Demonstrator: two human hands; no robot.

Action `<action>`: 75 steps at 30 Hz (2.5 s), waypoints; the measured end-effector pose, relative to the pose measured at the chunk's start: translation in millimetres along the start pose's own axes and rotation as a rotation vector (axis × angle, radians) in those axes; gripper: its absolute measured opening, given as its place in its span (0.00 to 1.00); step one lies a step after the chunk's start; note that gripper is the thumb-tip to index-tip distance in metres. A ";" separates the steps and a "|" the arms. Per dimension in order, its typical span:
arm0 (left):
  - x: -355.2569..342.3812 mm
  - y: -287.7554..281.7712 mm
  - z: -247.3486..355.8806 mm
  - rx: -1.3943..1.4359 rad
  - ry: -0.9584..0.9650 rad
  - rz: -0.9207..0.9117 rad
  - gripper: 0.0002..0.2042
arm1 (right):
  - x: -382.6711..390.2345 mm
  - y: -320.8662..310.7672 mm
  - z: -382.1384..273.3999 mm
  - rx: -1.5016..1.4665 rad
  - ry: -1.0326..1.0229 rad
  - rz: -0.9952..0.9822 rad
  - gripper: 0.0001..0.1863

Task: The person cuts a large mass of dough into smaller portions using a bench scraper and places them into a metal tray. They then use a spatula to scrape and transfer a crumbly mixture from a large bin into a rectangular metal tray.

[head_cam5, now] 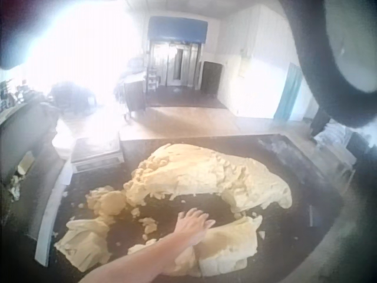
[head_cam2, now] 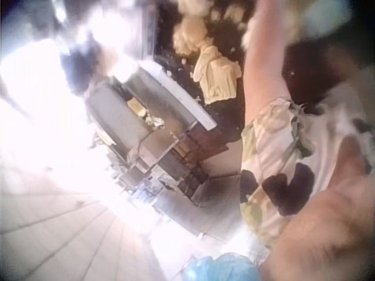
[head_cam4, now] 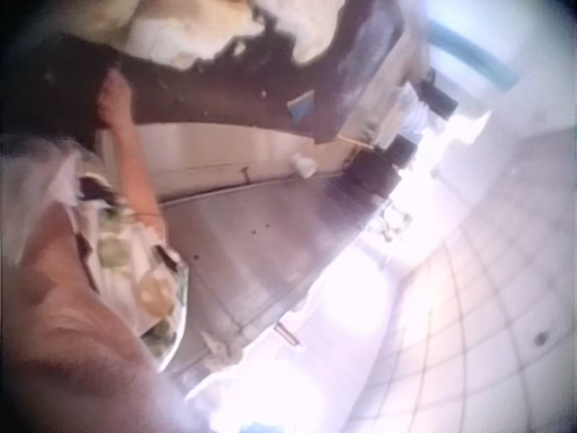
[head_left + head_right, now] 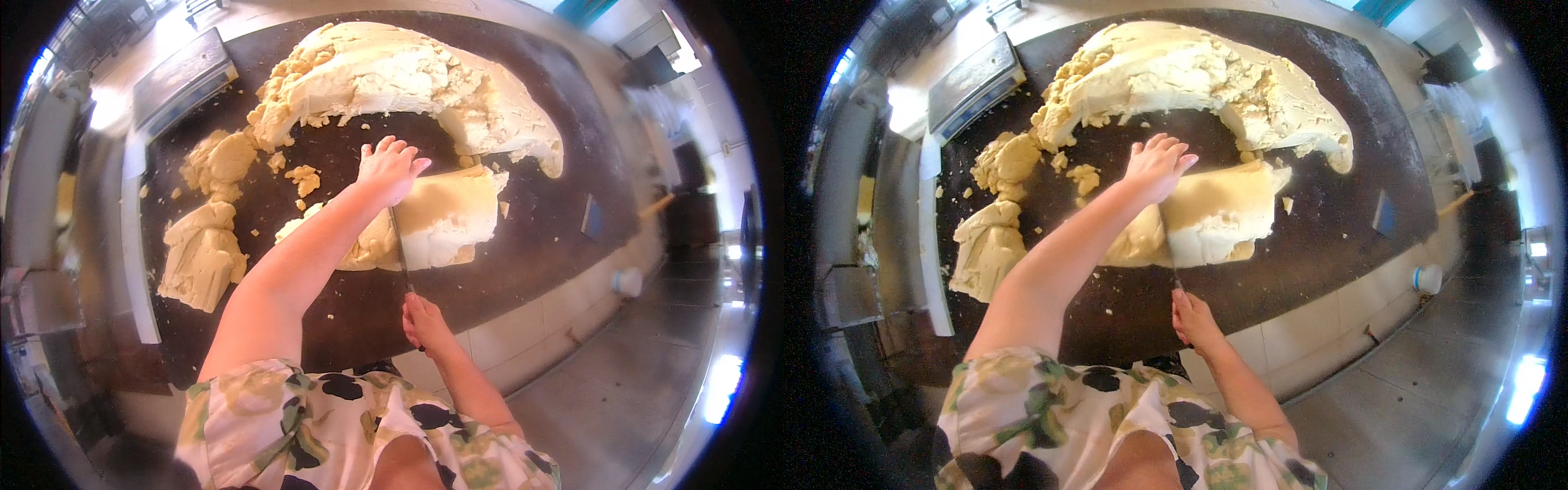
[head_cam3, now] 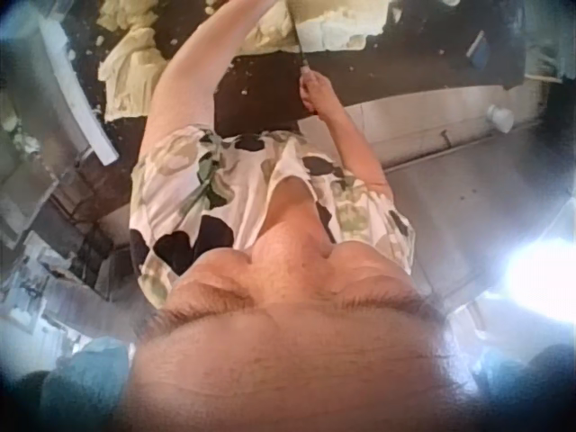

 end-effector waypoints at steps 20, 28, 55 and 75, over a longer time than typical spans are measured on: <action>50.6 36.6 -143.3 0.439 -0.528 -0.534 0.33 | -75.9 0.8 12.3 0.047 -0.050 0.016 0.21; 207.0 2.9 -178.0 1.167 -0.550 0.109 0.24 | -68.9 78.6 -3.8 0.148 -0.180 0.084 0.20; 41.3 -45.7 78.3 0.477 0.137 0.437 0.14 | 80.6 -125.7 -43.1 -0.045 -0.170 0.037 0.18; -177.9 138.9 107.4 -0.076 -0.020 -0.072 0.22 | -74.9 -240.5 -11.8 0.069 -0.021 -0.055 0.19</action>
Point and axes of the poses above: each hand's wrist, its own x-axis away from the middle knuckle, its own y-axis out of the palm, z = x × y, the point moved 6 cm from there along -x, towards the middle knuckle, and after that the axes turned 8 degrees about x, right-handed, at the moved point
